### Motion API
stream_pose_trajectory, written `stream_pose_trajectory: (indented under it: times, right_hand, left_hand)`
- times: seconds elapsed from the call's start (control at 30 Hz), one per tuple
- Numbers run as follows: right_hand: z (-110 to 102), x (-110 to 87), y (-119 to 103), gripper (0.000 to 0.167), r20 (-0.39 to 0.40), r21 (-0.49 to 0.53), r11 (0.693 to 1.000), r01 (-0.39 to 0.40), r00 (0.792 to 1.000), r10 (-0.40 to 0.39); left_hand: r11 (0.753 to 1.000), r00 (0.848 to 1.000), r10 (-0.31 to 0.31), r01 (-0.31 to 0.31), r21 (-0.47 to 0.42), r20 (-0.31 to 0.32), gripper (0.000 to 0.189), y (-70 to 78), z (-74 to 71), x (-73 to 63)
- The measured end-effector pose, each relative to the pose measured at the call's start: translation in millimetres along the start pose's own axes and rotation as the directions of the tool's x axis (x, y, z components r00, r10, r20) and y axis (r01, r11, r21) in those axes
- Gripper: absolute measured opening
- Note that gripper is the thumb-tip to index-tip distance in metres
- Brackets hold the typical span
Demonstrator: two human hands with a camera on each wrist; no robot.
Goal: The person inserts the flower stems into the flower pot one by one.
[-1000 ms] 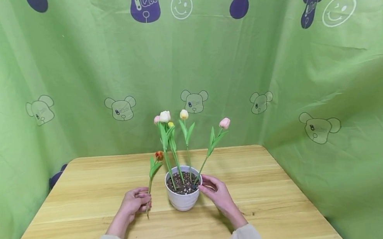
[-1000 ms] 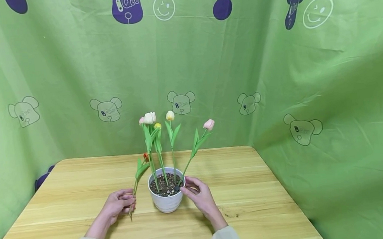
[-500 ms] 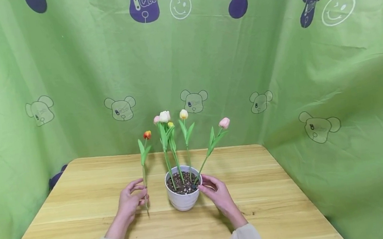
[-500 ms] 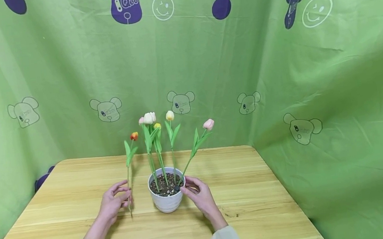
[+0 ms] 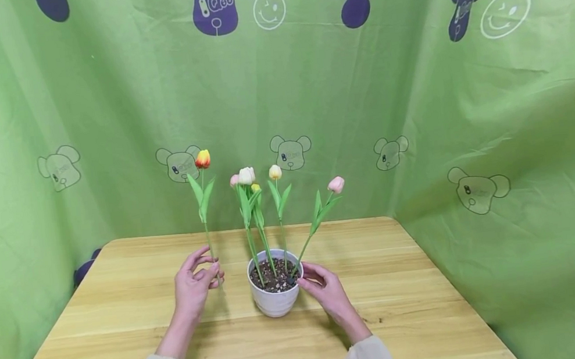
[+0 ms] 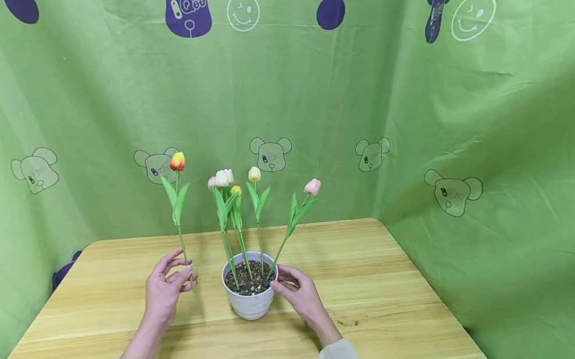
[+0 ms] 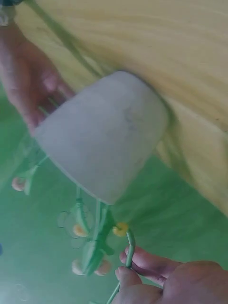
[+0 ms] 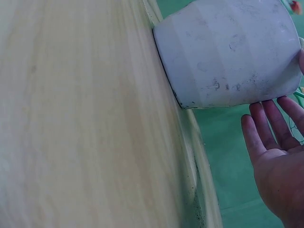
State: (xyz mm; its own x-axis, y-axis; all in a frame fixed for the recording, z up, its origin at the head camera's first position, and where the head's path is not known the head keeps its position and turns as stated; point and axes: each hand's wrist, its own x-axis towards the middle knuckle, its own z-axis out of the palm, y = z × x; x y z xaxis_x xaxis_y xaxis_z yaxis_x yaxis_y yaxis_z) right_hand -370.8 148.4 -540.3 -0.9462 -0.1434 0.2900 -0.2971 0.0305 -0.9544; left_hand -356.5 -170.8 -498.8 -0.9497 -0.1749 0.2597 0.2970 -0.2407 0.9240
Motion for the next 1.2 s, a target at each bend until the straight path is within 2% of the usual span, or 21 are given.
stream_pose_trajectory:
  times: [0.2, 0.43, 0.7, 0.9, 1.03, 1.2]
  right_hand:
    - [-0.4, -0.4, -0.5, 0.048, 0.003, 0.007, 1.0, -0.008, 1.0, 0.008]
    - [-0.8, 0.3, 1.6, 0.048, 0.006, -0.003, 1.0, -0.001, 1.0, 0.001]
    - [-0.9, 0.2, 2.3, 0.048, 0.004, -0.006, 1.0, 0.008, 1.0, -0.008]
    - [-0.9, -0.1, 2.5, 0.049, 0.001, -0.009, 1.0, 0.014, 1.0, -0.014]
    - [-1.0, 0.0, 2.7, 0.049, 0.0, -0.006, 1.0, 0.008, 1.0, -0.008]
    - [-1.2, -0.2, 2.9, 0.048, 0.01, -0.005, 1.0, 0.013, 1.0, -0.013]
  left_hand:
    - [0.998, 0.998, 0.055, -0.055, -0.026, 0.02, 0.054, 9.0, 14.1, -0.7]
    - [0.996, 0.997, 0.071, -0.069, -0.061, 0.035, 0.053, 14.0, 28.9, -1.8]
    - [0.993, 0.991, 0.095, -0.089, -0.076, 0.092, 0.054, 18.1, 53.7, -0.1]
    - [0.998, 0.99, 0.061, -0.058, -0.033, 0.126, 0.054, 12.6, 71.9, -0.9]
    - [0.999, 0.984, 0.036, -0.037, 0.001, 0.175, 0.056, 7.3, 82.2, -1.9]
    - [0.991, 0.97, 0.049, -0.077, 0.106, 0.24, 0.056, 1.9, 91.5, -2.1]
